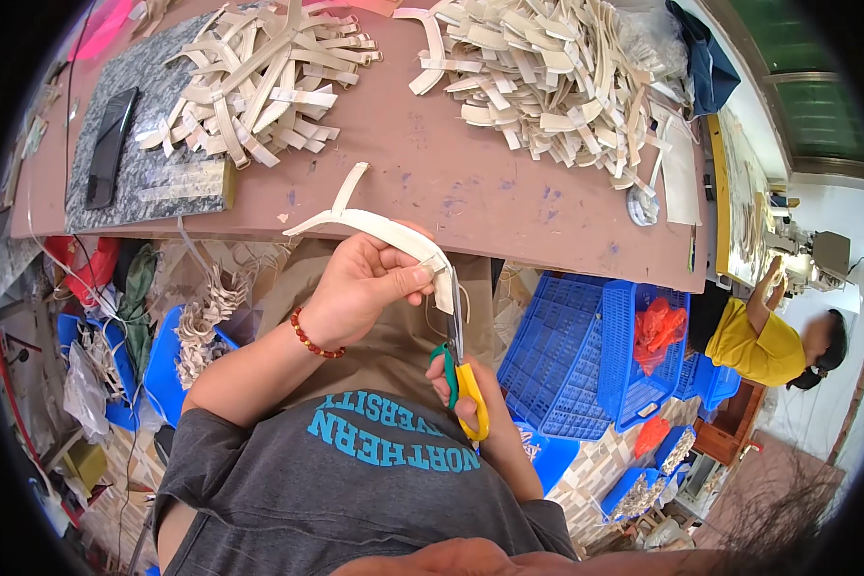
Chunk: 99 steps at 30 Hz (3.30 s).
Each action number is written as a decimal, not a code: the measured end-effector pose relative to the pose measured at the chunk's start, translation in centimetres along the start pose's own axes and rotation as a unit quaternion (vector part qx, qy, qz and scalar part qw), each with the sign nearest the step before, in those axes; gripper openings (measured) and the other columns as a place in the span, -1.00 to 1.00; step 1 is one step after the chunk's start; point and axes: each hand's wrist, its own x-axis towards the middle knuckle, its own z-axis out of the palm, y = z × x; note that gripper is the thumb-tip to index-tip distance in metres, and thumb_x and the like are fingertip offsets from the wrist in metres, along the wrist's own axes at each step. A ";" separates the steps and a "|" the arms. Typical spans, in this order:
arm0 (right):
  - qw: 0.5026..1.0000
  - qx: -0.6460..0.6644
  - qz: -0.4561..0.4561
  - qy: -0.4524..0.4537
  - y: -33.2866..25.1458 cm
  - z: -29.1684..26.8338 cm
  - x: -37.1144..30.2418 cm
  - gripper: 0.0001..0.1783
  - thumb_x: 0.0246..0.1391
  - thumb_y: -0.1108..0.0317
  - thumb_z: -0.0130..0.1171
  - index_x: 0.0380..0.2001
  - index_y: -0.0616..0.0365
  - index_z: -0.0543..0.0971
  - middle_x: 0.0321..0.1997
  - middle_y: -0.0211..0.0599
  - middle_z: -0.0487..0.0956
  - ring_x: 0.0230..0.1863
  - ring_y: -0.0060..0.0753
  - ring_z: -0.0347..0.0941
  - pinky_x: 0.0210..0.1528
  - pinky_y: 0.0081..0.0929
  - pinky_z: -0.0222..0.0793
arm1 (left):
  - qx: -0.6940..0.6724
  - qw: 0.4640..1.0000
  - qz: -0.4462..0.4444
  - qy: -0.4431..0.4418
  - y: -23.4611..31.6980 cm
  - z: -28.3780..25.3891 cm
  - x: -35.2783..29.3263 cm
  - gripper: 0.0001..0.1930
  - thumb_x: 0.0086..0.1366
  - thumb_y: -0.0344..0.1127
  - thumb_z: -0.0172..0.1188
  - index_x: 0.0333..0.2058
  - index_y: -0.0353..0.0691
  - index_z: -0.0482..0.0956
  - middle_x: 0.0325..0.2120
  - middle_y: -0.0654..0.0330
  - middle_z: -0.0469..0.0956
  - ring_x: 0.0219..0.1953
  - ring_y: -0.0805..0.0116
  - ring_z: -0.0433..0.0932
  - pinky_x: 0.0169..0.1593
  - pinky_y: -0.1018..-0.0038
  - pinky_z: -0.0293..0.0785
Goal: The person uses yellow-handled scissors to cut long strips of beige fabric into smaller, uniform pieces. They hold the fabric in their left hand and cut it with their right hand, dropping the finished pieces onto a growing pile on the table. The task is performed continuously throughout the clip.
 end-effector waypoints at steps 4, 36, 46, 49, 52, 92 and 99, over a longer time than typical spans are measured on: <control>1.000 0.012 0.004 -0.005 -0.1 0.1 0.2 -0.23 -0.13 -0.33 0.14 -0.22 0.25 0.38 -0.45 -0.50 0.25 -0.48 -0.70 0.12 -0.47 -0.71 0.03 | 0.000 1.000 -0.006 -0.011 0.5 0.0 0.0 -0.68 0.16 -0.56 0.14 -0.09 -0.31 0.38 -0.38 0.21 0.53 -0.40 0.51 0.49 -0.38 0.65 0.42; 0.972 -0.229 0.046 0.038 -2.0 -0.9 -1.0 -0.65 -0.18 0.25 0.33 -0.36 0.16 0.44 -0.54 -0.43 0.41 -0.49 -0.63 0.33 -0.43 -0.64 0.24 | 0.125 0.986 -0.031 -0.103 2.2 -0.3 -0.3 -0.69 0.14 -0.53 0.17 -0.12 -0.29 0.37 -0.40 0.26 0.51 -0.37 0.60 0.47 -0.37 0.66 0.45; 0.992 -0.117 0.026 0.025 -0.8 -0.3 -0.9 -0.49 -0.12 -0.04 0.30 -0.33 0.16 0.42 -0.55 -0.58 0.32 -0.51 -0.74 0.20 -0.46 -0.74 0.12 | 0.123 0.986 -0.031 -0.106 2.6 0.1 -0.2 -0.69 0.15 -0.53 0.17 -0.12 -0.29 0.38 -0.39 0.25 0.51 -0.38 0.59 0.48 -0.37 0.66 0.44; 0.995 -0.088 0.031 0.024 -0.8 -0.3 -1.0 -0.46 -0.12 -0.08 0.29 -0.33 0.17 0.42 -0.55 -0.58 0.31 -0.51 -0.75 0.20 -0.46 -0.74 0.11 | 0.124 0.986 -0.027 -0.111 2.6 0.0 -0.2 -0.69 0.15 -0.53 0.17 -0.12 -0.29 0.38 -0.39 0.25 0.52 -0.38 0.59 0.48 -0.37 0.66 0.44; 0.992 -0.108 0.043 0.045 -1.6 0.4 -0.8 -0.28 -0.20 -0.32 0.16 -0.37 0.21 0.43 -0.59 -0.59 0.30 -0.56 -0.76 0.17 -0.52 -0.73 0.06 | 0.121 0.985 -0.028 -0.116 2.5 -0.1 -0.2 -0.69 0.15 -0.53 0.17 -0.12 -0.29 0.38 -0.39 0.25 0.52 -0.38 0.59 0.48 -0.37 0.66 0.44; 0.951 -0.292 0.072 0.071 -3.1 -0.2 -0.9 -0.54 -0.30 0.22 0.43 -0.38 0.18 0.41 -0.47 -0.19 0.50 -0.45 -0.30 0.48 -0.39 -0.48 0.33 | 0.107 0.987 -0.043 -0.115 2.5 -0.5 0.2 -0.70 0.14 -0.52 0.19 -0.14 -0.28 0.38 -0.42 0.28 0.52 -0.40 0.62 0.49 -0.41 0.70 0.44; 0.943 -0.318 0.070 0.063 -3.1 -0.9 -1.2 -0.53 -0.30 0.19 0.42 -0.40 0.19 0.41 -0.48 -0.14 0.51 -0.44 -0.12 0.49 -0.40 -0.42 0.33 | 0.135 0.981 -0.050 -0.132 2.8 -0.6 0.2 -0.68 0.13 -0.54 0.18 -0.12 -0.30 0.37 -0.40 0.26 0.52 -0.38 0.61 0.49 -0.39 0.69 0.45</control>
